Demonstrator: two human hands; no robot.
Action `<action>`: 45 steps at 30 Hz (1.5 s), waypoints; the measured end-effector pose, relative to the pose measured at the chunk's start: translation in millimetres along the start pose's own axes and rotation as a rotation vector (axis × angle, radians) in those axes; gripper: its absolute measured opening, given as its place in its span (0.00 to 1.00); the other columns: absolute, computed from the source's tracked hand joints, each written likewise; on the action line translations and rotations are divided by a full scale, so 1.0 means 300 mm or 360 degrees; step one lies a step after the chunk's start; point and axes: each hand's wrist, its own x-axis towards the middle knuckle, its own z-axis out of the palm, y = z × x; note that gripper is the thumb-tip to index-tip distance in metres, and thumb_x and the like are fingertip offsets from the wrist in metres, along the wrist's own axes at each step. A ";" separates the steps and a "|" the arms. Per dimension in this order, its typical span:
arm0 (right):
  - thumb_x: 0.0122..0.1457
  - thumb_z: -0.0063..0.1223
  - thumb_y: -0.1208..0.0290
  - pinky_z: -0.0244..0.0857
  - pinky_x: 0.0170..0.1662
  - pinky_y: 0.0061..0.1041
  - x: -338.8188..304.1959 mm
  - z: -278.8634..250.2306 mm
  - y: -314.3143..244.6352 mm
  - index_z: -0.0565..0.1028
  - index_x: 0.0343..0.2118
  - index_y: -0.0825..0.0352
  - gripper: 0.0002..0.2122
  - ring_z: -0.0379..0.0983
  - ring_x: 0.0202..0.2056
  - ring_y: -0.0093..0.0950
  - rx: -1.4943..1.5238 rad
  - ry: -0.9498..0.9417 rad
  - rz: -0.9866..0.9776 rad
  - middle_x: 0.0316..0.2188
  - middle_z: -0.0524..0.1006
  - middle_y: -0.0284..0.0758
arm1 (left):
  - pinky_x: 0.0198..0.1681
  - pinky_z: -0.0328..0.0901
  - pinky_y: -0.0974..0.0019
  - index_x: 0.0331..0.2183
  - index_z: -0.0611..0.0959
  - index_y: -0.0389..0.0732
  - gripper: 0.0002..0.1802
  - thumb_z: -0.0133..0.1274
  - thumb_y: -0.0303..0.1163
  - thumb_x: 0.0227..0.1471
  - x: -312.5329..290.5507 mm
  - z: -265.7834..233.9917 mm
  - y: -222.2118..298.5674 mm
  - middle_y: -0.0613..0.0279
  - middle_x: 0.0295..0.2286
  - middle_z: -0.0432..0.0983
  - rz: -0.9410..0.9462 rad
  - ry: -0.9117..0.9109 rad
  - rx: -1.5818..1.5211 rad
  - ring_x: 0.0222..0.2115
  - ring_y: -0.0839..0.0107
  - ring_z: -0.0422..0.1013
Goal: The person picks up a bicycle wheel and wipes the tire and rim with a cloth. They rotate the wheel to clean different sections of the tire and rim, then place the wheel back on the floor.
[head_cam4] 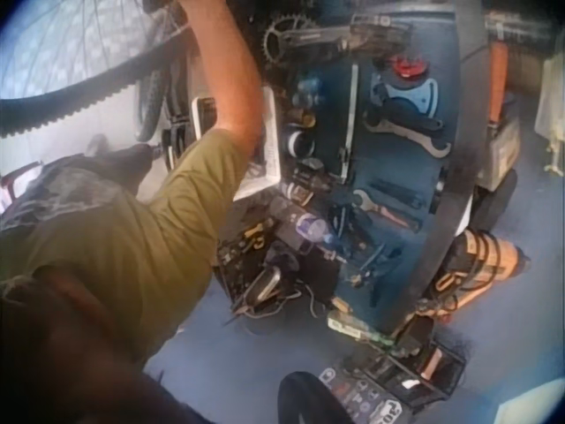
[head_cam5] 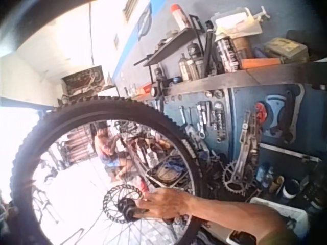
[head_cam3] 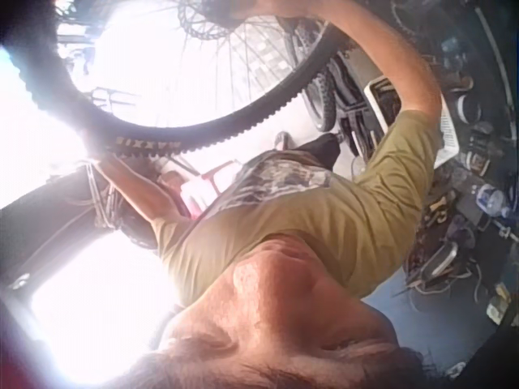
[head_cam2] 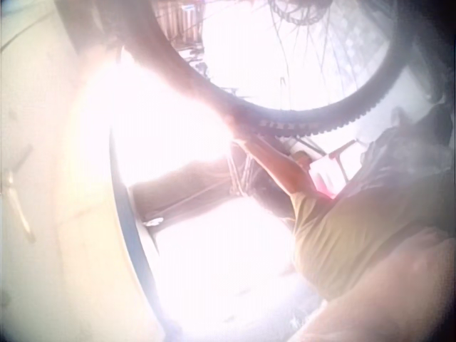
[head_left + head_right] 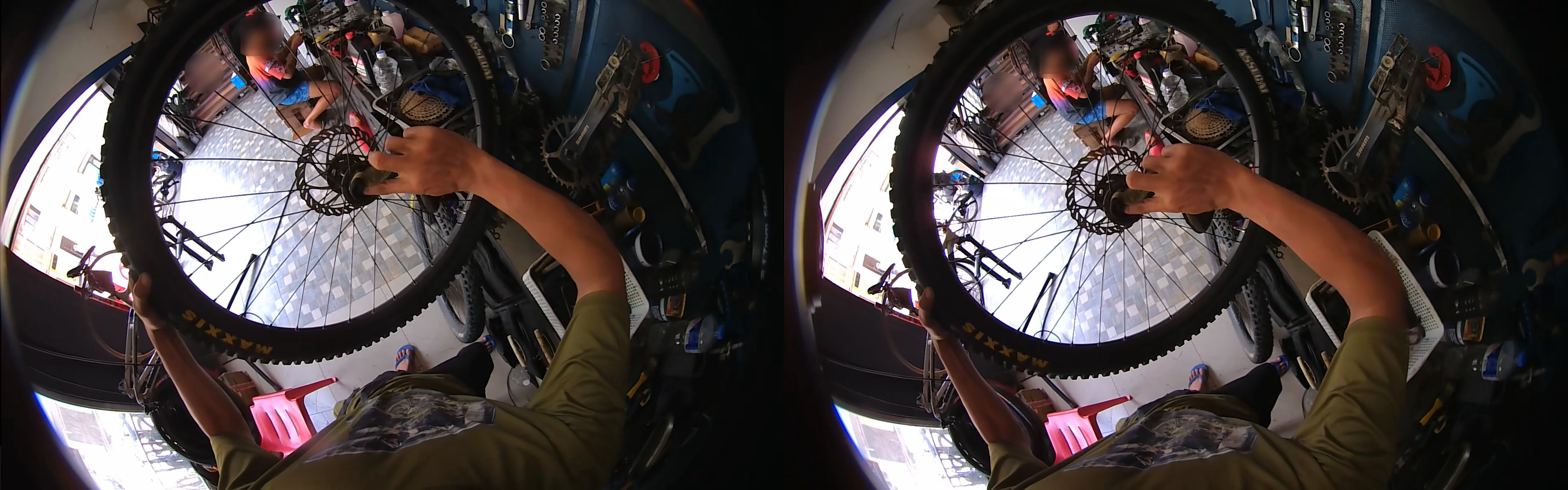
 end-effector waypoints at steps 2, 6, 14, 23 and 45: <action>0.59 0.58 0.71 0.74 0.37 0.26 -0.011 -0.001 -0.016 0.80 0.54 0.35 0.22 0.74 0.39 0.24 0.0091 -0.0063 0.0133 0.38 0.71 0.27 | 0.42 0.74 0.60 0.57 0.73 0.30 0.37 0.57 0.46 0.54 0.002 -0.034 -0.032 0.52 0.42 0.79 0.0030 -0.0030 -0.0039 0.38 0.62 0.78; 0.61 0.58 0.76 0.73 0.44 0.26 -0.025 -0.051 -0.120 0.79 0.57 0.45 0.22 0.75 0.44 0.27 0.0494 0.0343 0.0784 0.42 0.75 0.29 | 0.46 0.74 0.59 0.60 0.71 0.31 0.36 0.54 0.45 0.57 -0.020 -0.145 -0.102 0.51 0.42 0.79 0.0075 -0.0026 0.0014 0.41 0.61 0.78; 0.67 0.59 0.64 0.69 0.44 0.23 -0.054 -0.078 -0.400 0.78 0.43 0.67 0.11 0.73 0.38 0.17 0.2273 0.1296 0.2254 0.36 0.77 0.28 | 0.44 0.75 0.58 0.56 0.73 0.28 0.36 0.59 0.42 0.53 -0.023 -0.152 -0.193 0.47 0.42 0.80 0.0125 -0.0012 -0.0107 0.38 0.56 0.79; 0.62 0.63 0.75 0.71 0.40 0.20 0.090 -0.093 -0.533 0.77 0.40 0.68 0.07 0.75 0.32 0.17 0.1775 0.0995 0.2293 0.31 0.79 0.29 | 0.49 0.72 0.57 0.57 0.72 0.32 0.36 0.64 0.40 0.51 -0.067 -0.135 -0.285 0.50 0.44 0.80 0.0048 0.0130 -0.0179 0.41 0.60 0.78; 0.58 0.64 0.71 0.75 0.35 0.36 0.185 0.000 -0.509 0.78 0.40 0.61 0.08 0.80 0.32 0.37 0.0205 0.0031 0.1736 0.36 0.78 0.33 | 0.56 0.65 0.58 0.63 0.68 0.34 0.49 0.68 0.45 0.45 -0.111 -0.088 -0.270 0.53 0.51 0.75 -0.0021 0.0145 0.0013 0.49 0.62 0.73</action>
